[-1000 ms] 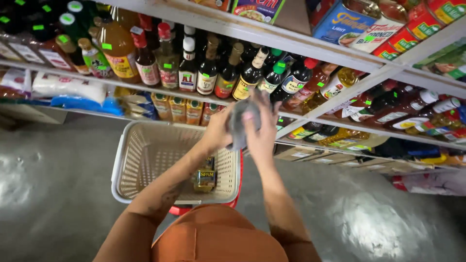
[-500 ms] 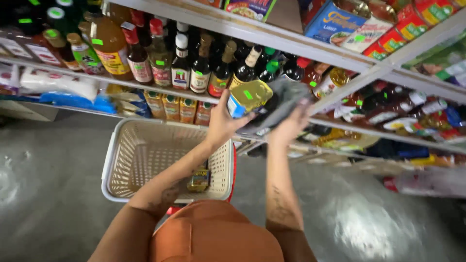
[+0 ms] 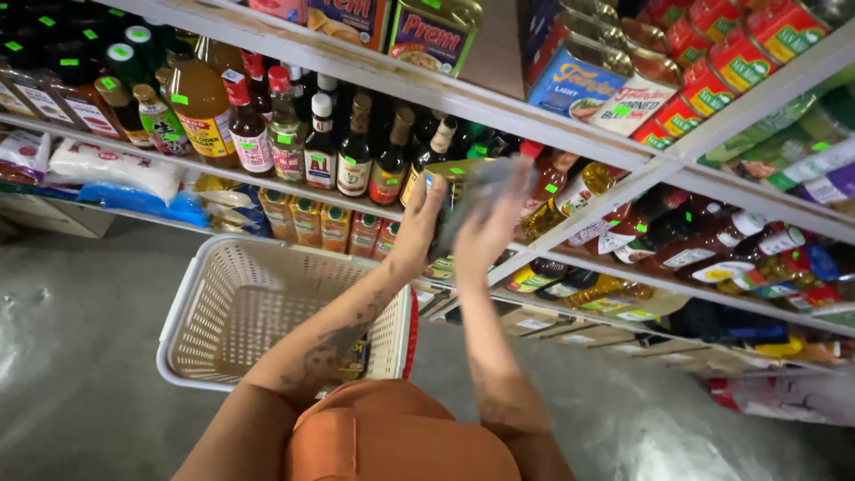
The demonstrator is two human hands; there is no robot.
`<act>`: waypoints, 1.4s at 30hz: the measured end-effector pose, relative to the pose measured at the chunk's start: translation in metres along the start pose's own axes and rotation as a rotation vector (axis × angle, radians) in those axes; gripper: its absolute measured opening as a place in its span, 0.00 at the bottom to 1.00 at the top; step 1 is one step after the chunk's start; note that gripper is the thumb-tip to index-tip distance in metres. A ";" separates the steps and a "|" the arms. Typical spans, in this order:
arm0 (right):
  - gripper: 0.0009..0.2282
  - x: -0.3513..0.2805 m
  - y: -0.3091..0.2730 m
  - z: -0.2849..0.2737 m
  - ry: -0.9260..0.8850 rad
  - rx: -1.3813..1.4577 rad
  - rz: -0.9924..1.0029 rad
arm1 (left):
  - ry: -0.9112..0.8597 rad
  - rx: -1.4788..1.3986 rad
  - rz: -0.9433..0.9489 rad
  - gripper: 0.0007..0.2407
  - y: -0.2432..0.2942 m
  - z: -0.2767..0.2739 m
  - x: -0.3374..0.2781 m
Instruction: Wiping dust or residue off various canned meat products and placing them into a white shopping basket.
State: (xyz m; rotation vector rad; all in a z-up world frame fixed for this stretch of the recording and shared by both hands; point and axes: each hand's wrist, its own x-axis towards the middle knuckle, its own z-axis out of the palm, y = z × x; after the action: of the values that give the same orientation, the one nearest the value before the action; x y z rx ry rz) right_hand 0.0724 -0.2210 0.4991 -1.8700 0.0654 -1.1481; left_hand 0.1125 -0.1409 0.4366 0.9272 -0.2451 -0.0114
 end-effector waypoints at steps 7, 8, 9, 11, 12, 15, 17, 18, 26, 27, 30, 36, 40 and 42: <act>0.15 0.019 0.057 -0.011 -0.158 0.013 0.221 | -0.103 0.009 0.036 0.27 0.035 0.002 -0.015; 0.15 0.030 0.052 -0.014 -0.155 0.021 0.221 | -0.105 0.016 0.040 0.27 0.054 0.007 -0.017; 0.14 0.038 0.047 -0.020 -0.094 0.111 0.160 | -0.149 0.245 0.167 0.30 0.070 0.013 -0.023; 0.14 0.037 0.052 -0.023 -0.044 0.204 0.099 | -0.180 0.477 0.292 0.33 0.080 0.014 -0.027; 0.14 0.027 0.061 -0.022 -0.099 0.118 0.168 | -0.168 0.704 0.320 0.35 0.075 0.011 -0.024; 0.16 0.022 -0.042 -0.016 -0.182 -0.116 -0.242 | -0.157 1.049 0.457 0.37 0.056 -0.008 -0.014; 0.17 0.019 -0.074 -0.016 -0.227 -0.259 -0.714 | -0.155 1.163 0.565 0.37 0.054 -0.012 -0.015; 0.17 0.028 -0.050 -0.010 -0.324 -0.015 -0.317 | -0.189 1.152 0.678 0.36 0.060 -0.010 -0.019; 0.16 -0.041 0.001 0.024 -0.161 0.564 0.171 | 0.035 0.316 0.148 0.32 0.028 -0.017 -0.007; 0.17 -0.053 -0.022 0.020 -0.178 0.391 -0.022 | 0.090 0.145 0.079 0.31 0.025 -0.018 -0.007; 0.20 -0.055 -0.038 0.019 -0.206 0.072 -0.339 | 0.119 -0.005 0.048 0.31 0.029 -0.015 -0.009; 0.24 -0.018 0.016 0.029 -0.209 0.675 0.259 | 0.131 -0.184 -0.034 0.26 0.045 0.002 -0.024; 0.30 -0.079 0.005 0.045 -0.083 0.630 0.184 | 0.076 -0.327 0.008 0.21 -0.004 -0.027 0.013; 0.30 -0.092 0.020 0.043 -0.143 0.641 0.256 | 0.031 -0.328 -0.014 0.21 -0.003 -0.027 0.003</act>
State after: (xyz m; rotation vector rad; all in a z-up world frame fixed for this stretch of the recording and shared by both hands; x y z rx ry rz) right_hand 0.0597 -0.1612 0.4155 -1.3189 -0.1282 -0.7391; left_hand 0.1213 -0.1217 0.4189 0.6018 -0.2003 -0.0484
